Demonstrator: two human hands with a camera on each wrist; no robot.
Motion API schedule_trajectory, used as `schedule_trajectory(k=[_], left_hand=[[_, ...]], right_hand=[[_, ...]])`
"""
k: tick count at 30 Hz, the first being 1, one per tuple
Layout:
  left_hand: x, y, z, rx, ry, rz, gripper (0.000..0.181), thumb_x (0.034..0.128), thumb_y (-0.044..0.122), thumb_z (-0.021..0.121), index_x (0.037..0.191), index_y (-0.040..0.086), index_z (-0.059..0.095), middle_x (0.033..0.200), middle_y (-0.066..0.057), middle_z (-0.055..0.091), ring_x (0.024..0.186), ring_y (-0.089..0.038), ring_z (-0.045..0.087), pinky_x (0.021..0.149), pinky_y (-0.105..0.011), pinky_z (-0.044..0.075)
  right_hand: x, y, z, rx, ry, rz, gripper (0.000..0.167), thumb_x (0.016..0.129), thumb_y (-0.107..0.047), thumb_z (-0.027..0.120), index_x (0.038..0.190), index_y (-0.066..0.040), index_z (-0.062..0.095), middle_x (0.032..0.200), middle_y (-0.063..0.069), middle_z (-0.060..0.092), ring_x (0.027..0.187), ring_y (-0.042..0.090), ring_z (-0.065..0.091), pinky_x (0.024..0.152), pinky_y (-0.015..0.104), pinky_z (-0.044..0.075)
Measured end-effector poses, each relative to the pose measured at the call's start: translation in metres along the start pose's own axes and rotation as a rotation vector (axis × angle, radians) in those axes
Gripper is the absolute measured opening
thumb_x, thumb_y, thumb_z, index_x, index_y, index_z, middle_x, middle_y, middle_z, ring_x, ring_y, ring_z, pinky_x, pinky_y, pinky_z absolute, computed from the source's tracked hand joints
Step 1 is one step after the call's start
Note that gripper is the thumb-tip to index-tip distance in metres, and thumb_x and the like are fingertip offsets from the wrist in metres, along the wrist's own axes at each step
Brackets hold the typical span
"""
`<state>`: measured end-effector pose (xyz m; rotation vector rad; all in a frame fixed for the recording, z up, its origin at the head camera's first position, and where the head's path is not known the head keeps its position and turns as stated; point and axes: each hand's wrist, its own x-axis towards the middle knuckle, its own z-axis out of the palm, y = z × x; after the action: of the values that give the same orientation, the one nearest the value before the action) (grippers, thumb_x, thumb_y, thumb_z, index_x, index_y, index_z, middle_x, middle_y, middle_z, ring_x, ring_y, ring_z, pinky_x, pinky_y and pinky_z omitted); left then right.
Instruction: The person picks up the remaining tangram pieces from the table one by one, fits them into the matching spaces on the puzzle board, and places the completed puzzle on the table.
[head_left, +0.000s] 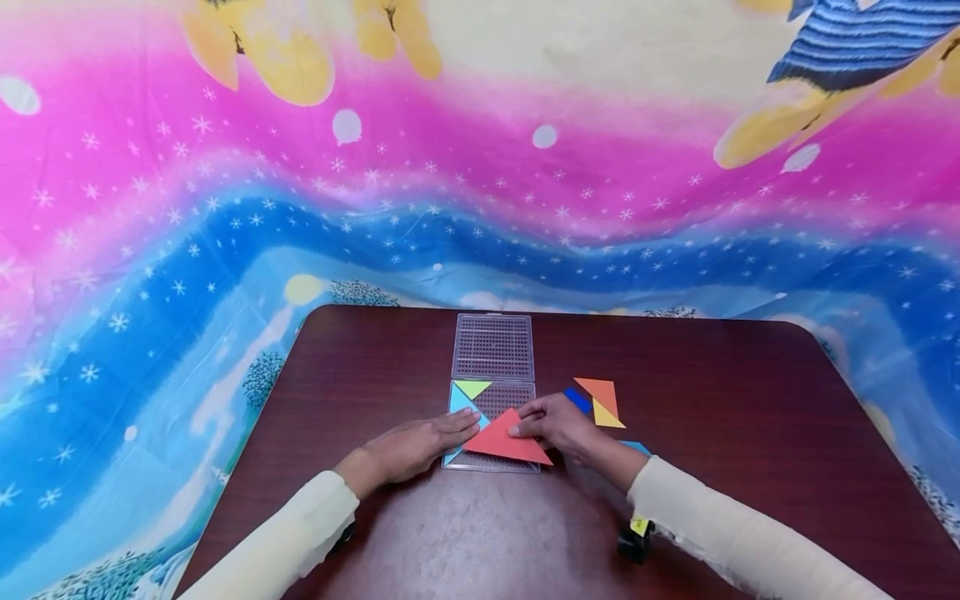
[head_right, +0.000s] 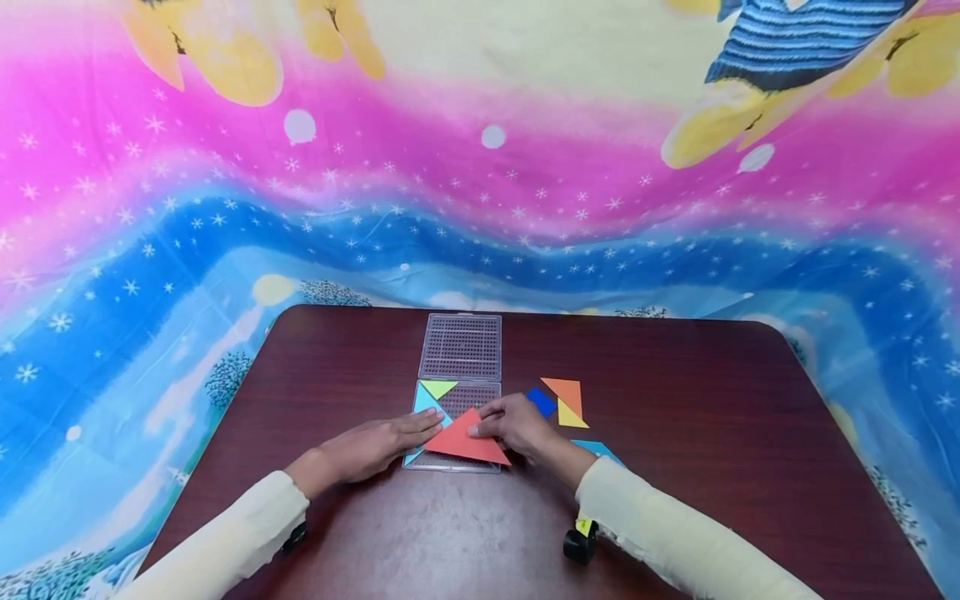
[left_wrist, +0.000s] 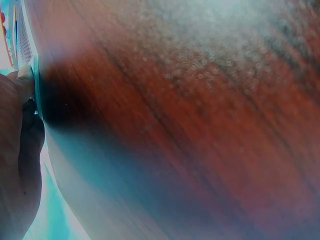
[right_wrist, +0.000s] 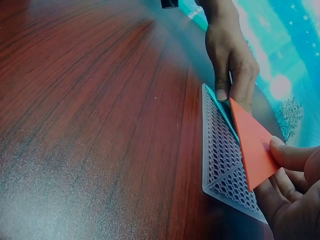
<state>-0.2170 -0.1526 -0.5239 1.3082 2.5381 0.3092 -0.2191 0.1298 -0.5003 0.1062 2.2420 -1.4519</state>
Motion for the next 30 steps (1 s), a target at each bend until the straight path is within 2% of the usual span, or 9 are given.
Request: schedule_trajectory(k=[13,24,30], left_hand=[[0.001,-0.002,-0.001,-0.009,-0.043,-0.015,0.062,0.1076,0.007,0.048,0.164,0.022,0.027,0.173,0.006,0.017,0.16,-0.015,0.018,0.124,-0.039,0.036],[-0.001,-0.001,-0.002,-0.028,-0.04,-0.021,0.06,0.109,0.011,0.046,0.164,0.023,0.026,0.173,0.006,0.016,0.16,-0.015,0.017,0.123,-0.039,0.037],[0.0,-0.001,-0.003,-0.025,-0.04,-0.01,0.06,0.109,0.01,0.046,0.164,0.023,0.025,0.173,0.006,0.016,0.16,-0.014,0.016,0.123,-0.038,0.037]], right_hand=[[0.0,0.0,0.009,-0.009,-0.009,-0.002,0.025,0.087,-0.01,0.082,0.11,-0.002,0.078,0.093,0.008,0.079,0.075,0.017,0.075,0.069,0.035,0.065],[0.002,0.0,0.016,-0.05,-0.01,-0.031,0.023,0.085,-0.014,0.084,0.104,-0.001,0.079,0.087,0.008,0.078,0.069,0.014,0.071,0.062,0.031,0.062],[0.003,0.0,0.02,-0.034,-0.023,-0.045,0.025,0.085,-0.015,0.085,0.104,-0.001,0.078,0.086,0.009,0.078,0.068,0.015,0.072,0.062,0.031,0.062]])
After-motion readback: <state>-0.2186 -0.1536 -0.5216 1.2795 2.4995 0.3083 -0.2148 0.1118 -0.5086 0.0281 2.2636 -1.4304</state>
